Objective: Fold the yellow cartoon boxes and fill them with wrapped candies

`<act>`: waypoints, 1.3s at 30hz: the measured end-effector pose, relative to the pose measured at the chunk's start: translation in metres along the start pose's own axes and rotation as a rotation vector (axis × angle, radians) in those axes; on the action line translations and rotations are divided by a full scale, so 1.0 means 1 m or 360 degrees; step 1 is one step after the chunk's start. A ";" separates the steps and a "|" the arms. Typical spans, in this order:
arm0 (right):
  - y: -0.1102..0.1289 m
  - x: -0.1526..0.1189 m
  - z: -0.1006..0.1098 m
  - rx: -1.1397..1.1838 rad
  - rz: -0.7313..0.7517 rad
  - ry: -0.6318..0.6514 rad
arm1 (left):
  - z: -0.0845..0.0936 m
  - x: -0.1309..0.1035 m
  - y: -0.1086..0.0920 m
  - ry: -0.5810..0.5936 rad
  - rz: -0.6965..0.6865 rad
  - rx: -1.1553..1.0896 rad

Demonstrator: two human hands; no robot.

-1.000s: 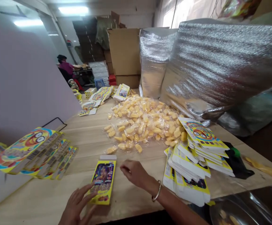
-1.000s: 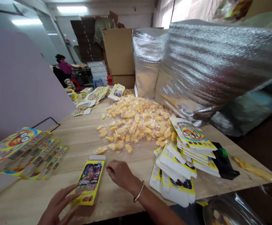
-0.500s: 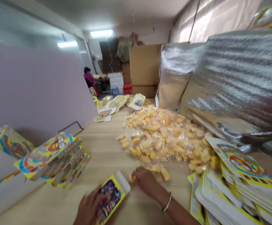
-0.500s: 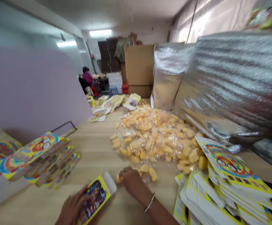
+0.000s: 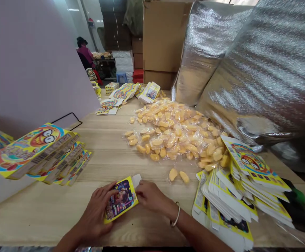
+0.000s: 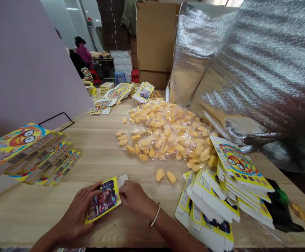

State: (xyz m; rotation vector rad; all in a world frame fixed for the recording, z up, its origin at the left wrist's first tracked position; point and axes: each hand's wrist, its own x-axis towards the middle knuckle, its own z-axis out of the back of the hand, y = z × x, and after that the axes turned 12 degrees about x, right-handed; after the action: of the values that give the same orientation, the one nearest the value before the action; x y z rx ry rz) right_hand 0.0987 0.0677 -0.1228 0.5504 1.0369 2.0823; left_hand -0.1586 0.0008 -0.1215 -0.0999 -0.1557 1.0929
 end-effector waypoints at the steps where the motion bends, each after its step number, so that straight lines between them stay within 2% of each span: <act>1: -0.001 -0.003 -0.001 0.0229 -0.0054 -0.0132 | 0.000 0.000 0.000 0.0001 -0.0010 0.0001; 3: -0.002 -0.012 -0.005 0.0483 -0.0146 -0.0438 | 0.000 0.002 -0.001 0.0011 -0.0031 0.0006; 4: 0.000 -0.017 -0.009 0.0510 -0.0163 -0.0525 | 0.001 0.004 -0.002 0.0025 -0.0042 0.0007; 5: 0.002 -0.021 -0.014 0.0515 -0.0153 -0.0529 | 0.002 0.007 -0.004 0.0041 -0.0054 0.0006; 7: 0.005 -0.027 -0.018 0.0574 -0.0115 -0.0377 | 0.005 0.012 -0.007 0.0084 -0.0083 0.0005; 9: 0.004 -0.031 -0.012 0.0612 -0.0107 -0.0314 | 0.006 0.016 -0.010 0.0112 -0.0113 0.0013; 11: -0.006 -0.037 0.006 0.0374 -0.0172 -0.0512 | 0.007 0.018 -0.011 0.0124 -0.0117 0.0032; 13: -0.020 -0.049 0.027 -0.0062 -0.0289 -0.0806 | 0.007 0.018 -0.011 0.0123 -0.0104 0.0046; 15: -0.029 -0.064 0.039 -0.0379 -0.0375 -0.0967 | 0.007 0.017 -0.011 0.0124 -0.0100 0.0050; 17: -0.029 -0.079 0.037 -0.0450 -0.0334 -0.0893 | 0.007 0.017 -0.010 0.0130 -0.0113 0.0045; 21: -0.013 -0.091 0.023 -0.0171 -0.0192 -0.0369 | 0.009 0.018 -0.009 0.0176 -0.0138 0.0027; 22: -0.010 -0.089 0.024 -0.0094 -0.0216 -0.0311 | 0.010 0.018 -0.009 0.0184 -0.0145 0.0026; 23: -0.008 -0.085 0.027 -0.0042 -0.0254 -0.0327 | 0.011 0.018 -0.009 0.0189 -0.0156 0.0026; 26: -0.007 -0.062 0.031 -0.0031 -0.0299 -0.0579 | 0.011 0.018 -0.009 0.0194 -0.0168 0.0031; 28: -0.005 -0.040 0.020 -0.0061 -0.0251 -0.0645 | 0.009 0.017 -0.009 0.0174 -0.0174 0.0038; 30: -0.002 -0.020 0.002 0.0012 -0.0201 -0.0567 | 0.006 0.016 -0.007 0.0131 -0.0201 0.0046; 32: 0.000 -0.008 -0.013 0.0268 -0.0158 -0.0432 | 0.004 0.014 -0.005 0.0090 -0.0228 0.0054; 34: -0.004 -0.009 -0.010 0.0528 -0.0098 -0.0376 | 0.003 0.013 -0.004 0.0078 -0.0239 0.0062; 36: -0.016 -0.022 0.009 0.0481 -0.0109 -0.0607 | 0.003 0.013 -0.004 0.0084 -0.0234 0.0071; 39: -0.040 -0.044 0.045 -0.0063 -0.0370 -0.1136 | 0.004 0.014 -0.005 0.0100 -0.0225 0.0078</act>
State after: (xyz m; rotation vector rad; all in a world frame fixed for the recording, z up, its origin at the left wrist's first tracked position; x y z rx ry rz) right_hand 0.1728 0.0720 -0.1315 1.0035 0.5994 1.5097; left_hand -0.1489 0.0108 -0.1160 -0.0777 -0.0782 0.9507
